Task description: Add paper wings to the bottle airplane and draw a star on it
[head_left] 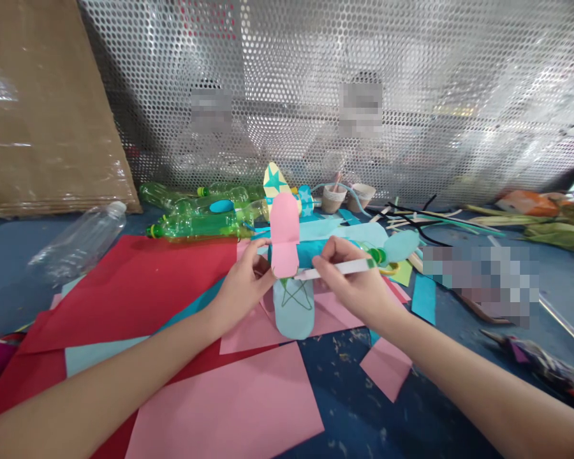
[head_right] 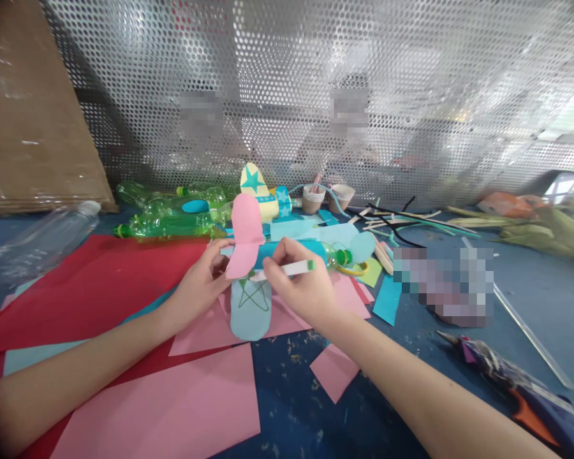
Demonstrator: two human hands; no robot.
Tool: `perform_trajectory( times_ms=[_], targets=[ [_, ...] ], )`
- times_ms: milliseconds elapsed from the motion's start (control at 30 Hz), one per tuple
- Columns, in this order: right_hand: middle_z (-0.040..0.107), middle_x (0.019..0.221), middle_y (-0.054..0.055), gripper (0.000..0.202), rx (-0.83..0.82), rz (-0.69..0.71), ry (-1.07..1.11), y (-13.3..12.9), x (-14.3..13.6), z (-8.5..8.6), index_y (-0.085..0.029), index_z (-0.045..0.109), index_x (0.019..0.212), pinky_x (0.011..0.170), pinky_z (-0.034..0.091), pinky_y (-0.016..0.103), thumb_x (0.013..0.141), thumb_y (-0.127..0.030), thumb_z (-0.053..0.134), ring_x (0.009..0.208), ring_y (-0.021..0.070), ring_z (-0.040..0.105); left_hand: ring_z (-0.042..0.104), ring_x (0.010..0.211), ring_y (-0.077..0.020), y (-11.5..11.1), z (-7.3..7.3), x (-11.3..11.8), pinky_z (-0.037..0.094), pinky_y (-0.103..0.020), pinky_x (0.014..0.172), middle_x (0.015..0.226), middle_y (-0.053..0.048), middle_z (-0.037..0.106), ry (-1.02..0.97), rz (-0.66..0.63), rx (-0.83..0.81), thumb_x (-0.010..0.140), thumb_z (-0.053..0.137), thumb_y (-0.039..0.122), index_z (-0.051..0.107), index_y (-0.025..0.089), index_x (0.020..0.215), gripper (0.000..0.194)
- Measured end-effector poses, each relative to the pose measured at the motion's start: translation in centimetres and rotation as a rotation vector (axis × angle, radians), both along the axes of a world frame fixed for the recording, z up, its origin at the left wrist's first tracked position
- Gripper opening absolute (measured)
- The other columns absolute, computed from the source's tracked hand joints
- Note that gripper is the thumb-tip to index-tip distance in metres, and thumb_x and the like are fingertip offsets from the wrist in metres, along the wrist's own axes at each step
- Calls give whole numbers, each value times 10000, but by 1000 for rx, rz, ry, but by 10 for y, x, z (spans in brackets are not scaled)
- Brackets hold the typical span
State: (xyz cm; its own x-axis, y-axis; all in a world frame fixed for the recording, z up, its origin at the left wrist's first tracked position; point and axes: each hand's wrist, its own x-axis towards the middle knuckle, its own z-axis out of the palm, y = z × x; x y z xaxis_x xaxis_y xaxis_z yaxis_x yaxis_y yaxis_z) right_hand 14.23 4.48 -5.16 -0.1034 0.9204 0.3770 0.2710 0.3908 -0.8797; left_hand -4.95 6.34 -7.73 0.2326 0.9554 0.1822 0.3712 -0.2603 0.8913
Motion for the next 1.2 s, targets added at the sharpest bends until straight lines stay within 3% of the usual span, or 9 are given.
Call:
perform_trajectory(
  times_ms=[200,400,600,833,1200],
  targets=[
    [412,395,-98,232,-50,110,204,8,13,5,-250,427,630,513,378,281,845,-199,496,418,117,455,543,627,-156,-1,1,0,394,-286,602,684,41,582,8,16,-1,828,598,382,468,237,1233,450],
    [448,418,-83,271,-72,98,90,10,12,2,-252,391,634,442,321,264,850,-307,546,418,119,455,519,629,-154,0,1,1,389,-286,604,681,45,546,29,31,18,822,593,392,470,225,1238,464],
    [444,454,-88,259,-64,85,31,14,13,-5,-247,389,656,443,316,253,857,-304,543,419,111,456,560,647,-169,0,0,1,381,-279,582,707,23,598,19,16,6,828,585,402,454,225,1248,474],
    [449,491,-81,242,-26,69,-28,16,14,-10,-245,397,675,469,321,257,861,-297,543,452,115,459,504,457,-147,-3,3,0,351,-254,501,491,92,488,66,53,-20,831,589,382,464,216,1266,482],
    [483,506,-64,241,-9,41,-94,13,11,-7,-240,394,659,494,322,262,847,-274,541,476,114,438,555,568,-159,-1,5,-1,345,-258,535,674,24,603,103,83,29,807,610,392,519,206,1230,472]
  ],
)
